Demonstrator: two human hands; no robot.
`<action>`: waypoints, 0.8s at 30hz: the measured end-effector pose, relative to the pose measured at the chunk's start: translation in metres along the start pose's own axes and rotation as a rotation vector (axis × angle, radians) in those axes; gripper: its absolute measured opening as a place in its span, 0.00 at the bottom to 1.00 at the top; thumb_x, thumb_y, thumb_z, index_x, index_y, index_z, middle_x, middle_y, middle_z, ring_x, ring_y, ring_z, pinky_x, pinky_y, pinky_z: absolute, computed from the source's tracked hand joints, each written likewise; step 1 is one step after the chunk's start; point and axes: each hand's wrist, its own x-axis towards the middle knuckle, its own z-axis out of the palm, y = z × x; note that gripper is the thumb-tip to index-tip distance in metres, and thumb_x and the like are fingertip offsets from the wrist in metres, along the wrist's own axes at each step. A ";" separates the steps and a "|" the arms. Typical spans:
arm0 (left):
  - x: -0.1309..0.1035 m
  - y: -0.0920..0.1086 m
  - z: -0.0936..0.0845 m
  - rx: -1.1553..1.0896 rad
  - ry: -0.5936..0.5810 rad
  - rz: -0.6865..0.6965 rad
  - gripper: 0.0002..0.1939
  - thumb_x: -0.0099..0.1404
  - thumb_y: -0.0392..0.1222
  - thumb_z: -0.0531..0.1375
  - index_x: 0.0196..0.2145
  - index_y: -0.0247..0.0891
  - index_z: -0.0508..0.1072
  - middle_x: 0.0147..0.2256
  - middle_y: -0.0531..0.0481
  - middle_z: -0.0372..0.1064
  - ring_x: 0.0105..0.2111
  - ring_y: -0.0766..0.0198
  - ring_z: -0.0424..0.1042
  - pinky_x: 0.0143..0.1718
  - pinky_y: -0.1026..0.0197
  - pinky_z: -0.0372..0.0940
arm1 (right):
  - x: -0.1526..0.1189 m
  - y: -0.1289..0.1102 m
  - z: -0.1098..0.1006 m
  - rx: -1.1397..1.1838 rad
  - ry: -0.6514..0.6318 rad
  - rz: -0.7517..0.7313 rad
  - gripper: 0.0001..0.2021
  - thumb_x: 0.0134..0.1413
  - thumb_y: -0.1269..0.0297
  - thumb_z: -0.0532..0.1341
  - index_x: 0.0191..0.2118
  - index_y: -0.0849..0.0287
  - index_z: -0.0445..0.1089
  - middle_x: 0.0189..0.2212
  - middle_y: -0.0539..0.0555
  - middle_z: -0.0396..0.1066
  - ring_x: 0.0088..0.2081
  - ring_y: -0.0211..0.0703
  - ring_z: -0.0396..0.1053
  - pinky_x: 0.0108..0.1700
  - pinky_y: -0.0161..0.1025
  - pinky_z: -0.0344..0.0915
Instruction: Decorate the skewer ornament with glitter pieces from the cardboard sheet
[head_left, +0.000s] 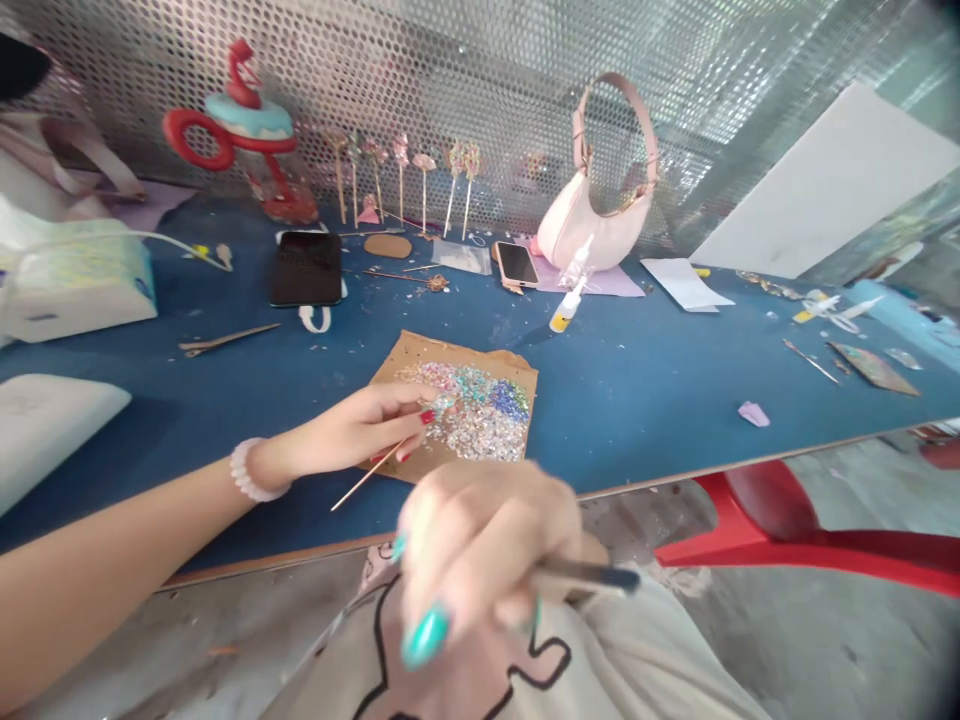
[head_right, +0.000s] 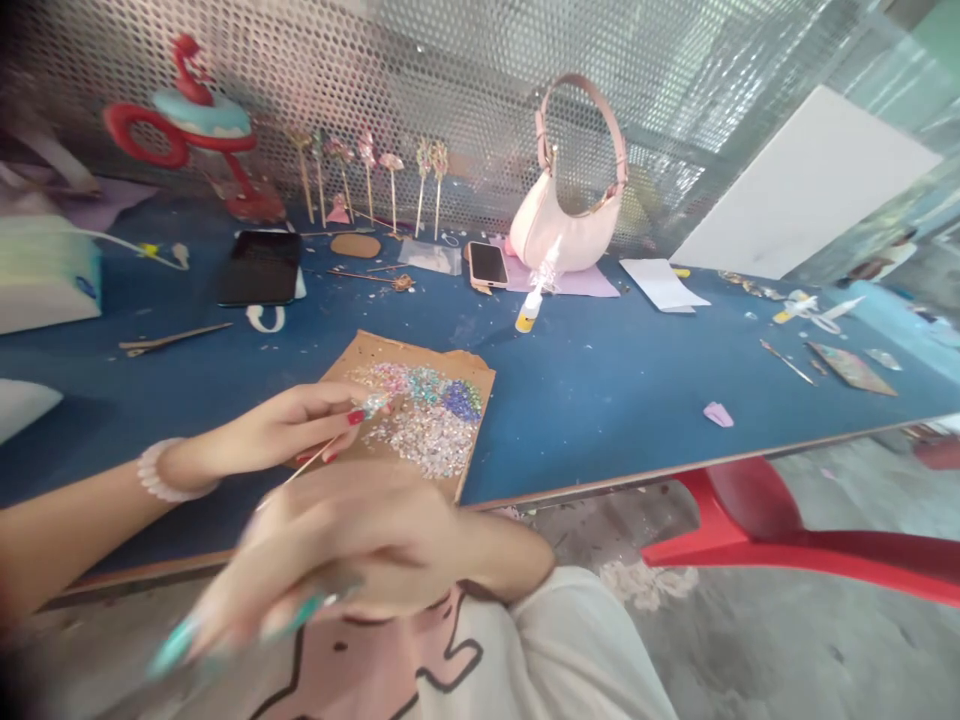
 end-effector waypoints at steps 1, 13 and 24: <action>0.000 0.000 0.001 -0.004 0.000 0.005 0.11 0.71 0.46 0.51 0.42 0.36 0.66 0.19 0.59 0.61 0.15 0.73 0.56 0.15 0.71 0.53 | 0.003 0.011 -0.002 0.065 0.039 -0.017 0.22 0.71 0.57 0.39 0.44 0.48 0.71 0.21 0.46 0.67 0.26 0.33 0.67 0.32 0.32 0.67; 0.000 0.000 0.008 0.035 -0.045 0.050 0.10 0.67 0.38 0.52 0.43 0.34 0.70 0.19 0.60 0.62 0.15 0.74 0.56 0.17 0.72 0.54 | -0.016 0.048 0.014 -0.059 0.231 0.197 0.20 0.61 0.77 0.53 0.55 0.52 0.68 0.26 0.50 0.67 0.29 0.38 0.64 0.33 0.37 0.62; -0.002 0.002 0.009 0.055 0.038 0.112 0.16 0.72 0.44 0.49 0.49 0.32 0.70 0.18 0.59 0.61 0.14 0.74 0.57 0.17 0.71 0.55 | -0.024 0.050 0.017 -0.050 0.255 0.259 0.25 0.59 0.79 0.54 0.57 0.48 0.68 0.32 0.53 0.72 0.31 0.38 0.70 0.33 0.36 0.67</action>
